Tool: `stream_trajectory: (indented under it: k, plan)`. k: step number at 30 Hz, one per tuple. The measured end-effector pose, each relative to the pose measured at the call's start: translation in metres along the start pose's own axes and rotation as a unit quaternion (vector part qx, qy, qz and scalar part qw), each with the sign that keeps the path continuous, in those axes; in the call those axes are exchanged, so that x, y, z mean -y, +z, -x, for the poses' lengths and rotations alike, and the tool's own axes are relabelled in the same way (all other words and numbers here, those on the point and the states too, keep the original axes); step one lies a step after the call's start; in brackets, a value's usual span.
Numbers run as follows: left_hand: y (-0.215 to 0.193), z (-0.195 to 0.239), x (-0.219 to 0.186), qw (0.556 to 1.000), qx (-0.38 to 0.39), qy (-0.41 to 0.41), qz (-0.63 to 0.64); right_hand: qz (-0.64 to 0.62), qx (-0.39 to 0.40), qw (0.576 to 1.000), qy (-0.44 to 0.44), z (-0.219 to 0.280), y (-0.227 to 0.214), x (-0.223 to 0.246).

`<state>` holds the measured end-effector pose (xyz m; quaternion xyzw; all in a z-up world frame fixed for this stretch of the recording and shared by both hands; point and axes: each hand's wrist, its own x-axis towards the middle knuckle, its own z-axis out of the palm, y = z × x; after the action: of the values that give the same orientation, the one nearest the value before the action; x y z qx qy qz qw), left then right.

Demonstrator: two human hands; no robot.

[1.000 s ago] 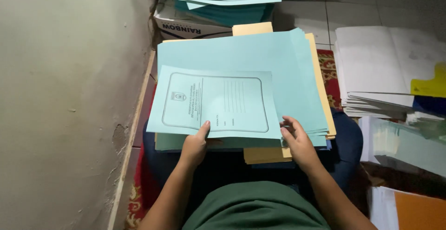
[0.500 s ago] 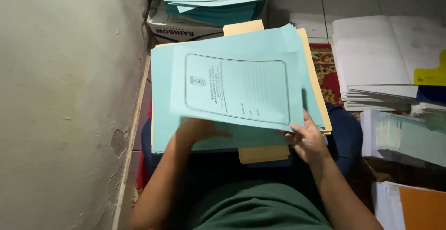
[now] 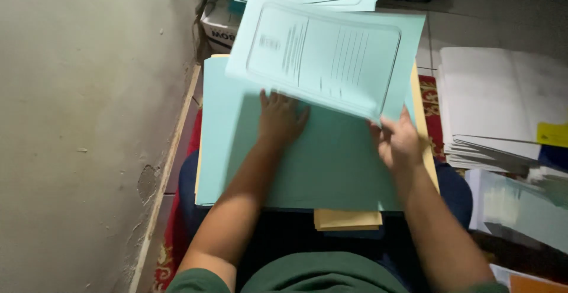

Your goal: Stacking and smoothing light blue paper folders into a neat pile

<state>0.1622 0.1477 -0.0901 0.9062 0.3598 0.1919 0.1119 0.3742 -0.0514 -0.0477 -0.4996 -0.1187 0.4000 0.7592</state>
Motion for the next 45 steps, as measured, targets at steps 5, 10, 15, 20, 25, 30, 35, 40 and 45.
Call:
stream_trajectory:
  k: [5, 10, 15, 20, 25, 30, 35, 40, 45]
  plan:
    - [-0.044, 0.0, -0.019, 0.999, 0.023, -0.018, 0.026, -0.062, 0.041, 0.997, -0.002, -0.163, 0.043, 0.0]
    - [-0.013, -0.003, -0.011, 1.0, 0.004, -0.014, -0.028, -0.032, 0.038, 0.999, -0.02, -0.225, 0.097, 0.029]
    - [-0.029, -0.001, -0.016, 1.0, 0.018, -0.023, 0.004, 0.115, -0.009, 0.993, 0.0, -0.174, 0.049, -0.008]
    - [-0.027, -0.001, -0.013, 1.0, 0.002, -0.015, -0.001, 0.462, 0.082, 0.872, -0.137, -0.026, -0.004, -0.007]
    - [-0.02, -0.002, -0.013, 0.999, -0.015, -0.003, -0.029, 0.754, -0.06, 0.605, -0.249, 0.049, -0.085, -0.009]
    - [-0.017, 0.0, -0.014, 0.999, -0.011, -0.015, -0.039, 0.707, -0.117, 0.617, -0.326, 0.075, -0.109, -0.018]
    - [-0.016, 0.001, -0.014, 0.999, -0.001, -0.015, -0.038, 0.668, -0.12, 0.667, -0.308, 0.073, -0.11, -0.017]
    - [-0.018, 0.002, -0.015, 0.999, 0.009, -0.013, -0.045, 0.623, -0.107, 0.723, -0.28, 0.081, -0.095, 0.0]
    - [-0.018, 0.006, -0.018, 0.998, 0.01, 0.008, -0.057, 0.603, -0.105, 0.745, -0.266, 0.073, -0.123, -0.003]
